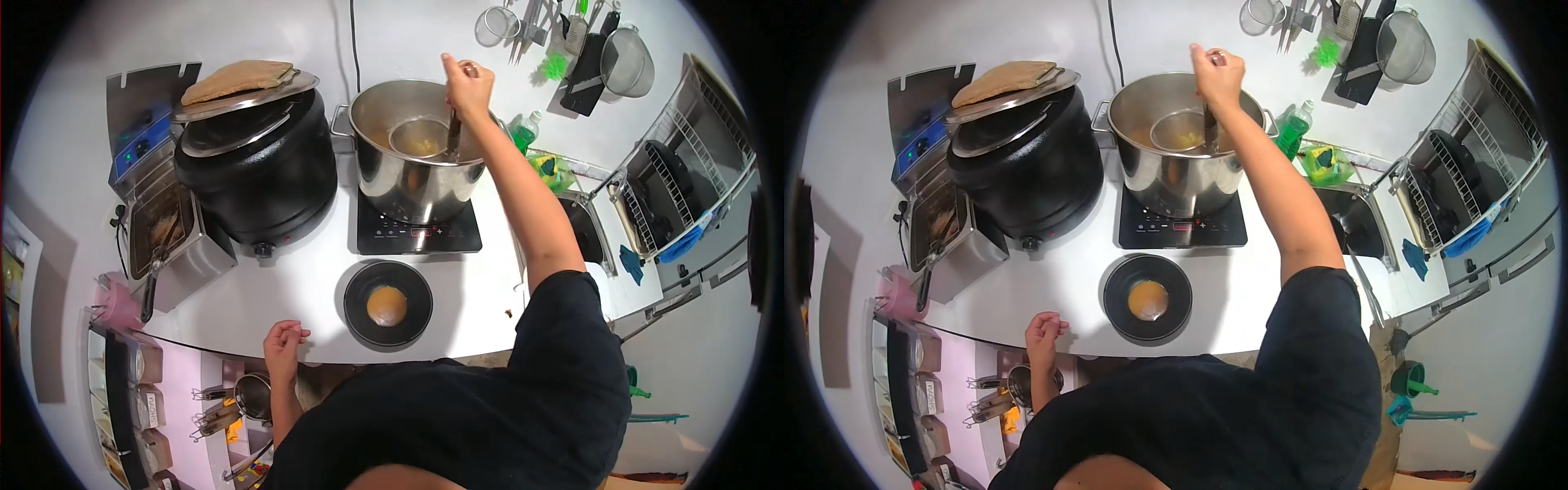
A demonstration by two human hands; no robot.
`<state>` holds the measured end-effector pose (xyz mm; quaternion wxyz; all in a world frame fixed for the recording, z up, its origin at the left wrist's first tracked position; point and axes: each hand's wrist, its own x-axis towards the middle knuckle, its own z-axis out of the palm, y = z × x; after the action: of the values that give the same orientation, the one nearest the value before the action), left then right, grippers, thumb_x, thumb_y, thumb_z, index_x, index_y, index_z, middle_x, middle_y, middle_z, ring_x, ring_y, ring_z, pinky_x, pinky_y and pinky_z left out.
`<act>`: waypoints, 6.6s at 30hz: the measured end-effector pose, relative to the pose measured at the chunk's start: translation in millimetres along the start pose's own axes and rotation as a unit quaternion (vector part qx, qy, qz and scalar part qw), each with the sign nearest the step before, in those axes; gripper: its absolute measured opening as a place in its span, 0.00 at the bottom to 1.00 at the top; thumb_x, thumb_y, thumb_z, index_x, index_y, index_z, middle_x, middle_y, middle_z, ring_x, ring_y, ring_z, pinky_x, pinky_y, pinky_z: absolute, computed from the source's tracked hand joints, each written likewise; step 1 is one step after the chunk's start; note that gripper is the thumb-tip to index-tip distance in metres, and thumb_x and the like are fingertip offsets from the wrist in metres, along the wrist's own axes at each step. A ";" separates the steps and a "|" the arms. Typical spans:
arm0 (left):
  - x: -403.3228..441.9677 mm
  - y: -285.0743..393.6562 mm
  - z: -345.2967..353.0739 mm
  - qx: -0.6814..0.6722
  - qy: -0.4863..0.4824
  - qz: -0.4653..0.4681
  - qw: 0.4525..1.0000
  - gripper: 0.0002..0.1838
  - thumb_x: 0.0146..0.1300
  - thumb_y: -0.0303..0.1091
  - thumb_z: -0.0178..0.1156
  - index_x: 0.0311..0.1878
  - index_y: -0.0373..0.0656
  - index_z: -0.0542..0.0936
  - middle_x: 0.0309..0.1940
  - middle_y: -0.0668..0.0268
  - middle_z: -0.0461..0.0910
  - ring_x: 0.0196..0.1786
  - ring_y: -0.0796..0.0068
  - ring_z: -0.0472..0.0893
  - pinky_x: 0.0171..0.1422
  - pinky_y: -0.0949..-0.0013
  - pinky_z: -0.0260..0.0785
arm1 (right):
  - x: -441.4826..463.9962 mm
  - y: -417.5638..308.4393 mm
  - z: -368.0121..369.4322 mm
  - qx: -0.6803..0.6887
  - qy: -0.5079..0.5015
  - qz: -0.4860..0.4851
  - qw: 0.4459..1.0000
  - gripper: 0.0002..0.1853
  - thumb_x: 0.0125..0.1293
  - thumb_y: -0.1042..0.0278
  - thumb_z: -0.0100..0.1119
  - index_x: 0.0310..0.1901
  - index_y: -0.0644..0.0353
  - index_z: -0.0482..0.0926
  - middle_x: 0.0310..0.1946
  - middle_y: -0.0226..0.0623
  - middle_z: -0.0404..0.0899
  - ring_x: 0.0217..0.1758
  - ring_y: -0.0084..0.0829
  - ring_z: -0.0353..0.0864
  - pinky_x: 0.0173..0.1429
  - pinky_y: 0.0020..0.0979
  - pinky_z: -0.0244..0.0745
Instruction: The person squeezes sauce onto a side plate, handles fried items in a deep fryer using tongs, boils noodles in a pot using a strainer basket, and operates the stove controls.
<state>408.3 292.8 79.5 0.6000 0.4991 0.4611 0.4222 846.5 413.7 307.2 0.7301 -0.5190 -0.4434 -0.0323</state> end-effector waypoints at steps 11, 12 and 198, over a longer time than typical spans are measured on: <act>2.8 3.7 2.7 0.008 -0.013 0.007 1.000 0.06 0.61 0.29 0.55 0.38 0.36 0.75 0.28 0.66 0.77 0.33 0.79 0.77 0.37 0.78 0.66 | 6.9 -6.1 1.8 -0.011 -0.002 0.176 0.984 0.21 0.53 0.54 0.66 0.14 0.58 0.70 0.09 0.31 0.68 0.11 0.23 0.67 0.16 0.26 0.63; 3.7 5.2 3.8 0.005 -0.017 0.013 1.000 0.06 0.61 0.30 0.55 0.38 0.36 0.75 0.28 0.66 0.77 0.33 0.79 0.77 0.37 0.78 0.66 | 9.4 -5.8 2.4 -0.057 0.053 0.148 0.986 0.20 0.54 0.55 0.65 0.14 0.58 0.70 0.09 0.31 0.68 0.10 0.24 0.67 0.16 0.26 0.63; -91.0 11.2 150.8 0.127 -0.306 0.114 0.937 0.04 0.52 0.23 0.60 0.32 0.36 0.78 0.22 0.67 0.77 0.24 0.82 0.75 0.29 0.82 0.64 | -360.3 -10.8 -254.0 -0.228 -0.208 0.079 0.948 0.08 0.45 0.82 0.51 0.28 0.61 0.77 0.29 0.38 0.71 0.29 0.38 0.74 0.33 0.34 0.70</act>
<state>534.9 174.9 114.2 0.5912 0.7257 0.2451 0.2526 779.1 60.2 52.4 0.4843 -0.7000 -0.5236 0.0343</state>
